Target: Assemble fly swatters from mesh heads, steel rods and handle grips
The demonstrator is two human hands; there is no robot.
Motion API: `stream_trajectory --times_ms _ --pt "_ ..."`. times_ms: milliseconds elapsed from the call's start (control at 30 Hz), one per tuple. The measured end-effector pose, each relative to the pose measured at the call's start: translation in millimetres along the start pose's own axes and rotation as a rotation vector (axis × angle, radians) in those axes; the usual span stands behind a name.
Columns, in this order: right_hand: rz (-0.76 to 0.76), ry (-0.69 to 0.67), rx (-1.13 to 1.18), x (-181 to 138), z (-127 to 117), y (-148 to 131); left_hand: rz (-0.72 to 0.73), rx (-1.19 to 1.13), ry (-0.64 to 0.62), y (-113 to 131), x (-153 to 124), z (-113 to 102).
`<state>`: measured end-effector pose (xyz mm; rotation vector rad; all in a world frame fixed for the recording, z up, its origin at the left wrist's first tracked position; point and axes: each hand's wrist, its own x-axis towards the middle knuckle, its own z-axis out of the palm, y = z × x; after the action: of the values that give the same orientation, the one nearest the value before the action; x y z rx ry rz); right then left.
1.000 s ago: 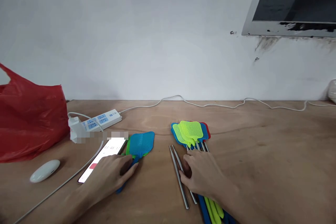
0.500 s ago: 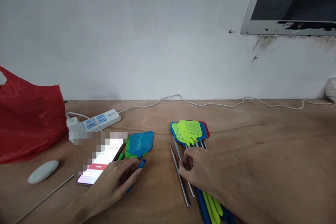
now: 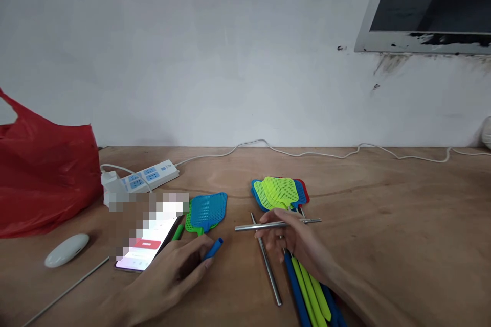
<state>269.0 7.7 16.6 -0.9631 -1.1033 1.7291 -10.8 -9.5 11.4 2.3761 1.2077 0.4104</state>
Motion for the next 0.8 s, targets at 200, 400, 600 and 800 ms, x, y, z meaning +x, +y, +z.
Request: stream_trajectory --times_ms 200,400,600,800 --pt "-0.045 0.05 -0.051 1.8 3.8 4.6 0.047 -0.073 0.026 -4.0 0.7 0.9" --pt "-0.091 0.099 -0.138 4.9 -1.6 11.4 0.087 -0.11 0.087 -7.9 -0.1 3.9" --pt "-0.078 0.072 -0.155 3.5 -5.9 12.3 0.073 -0.1 0.096 -8.3 -1.2 2.9" --pt "-0.012 -0.125 0.018 -1.7 6.2 11.6 0.078 -0.127 0.108 -6.5 -1.9 5.2"
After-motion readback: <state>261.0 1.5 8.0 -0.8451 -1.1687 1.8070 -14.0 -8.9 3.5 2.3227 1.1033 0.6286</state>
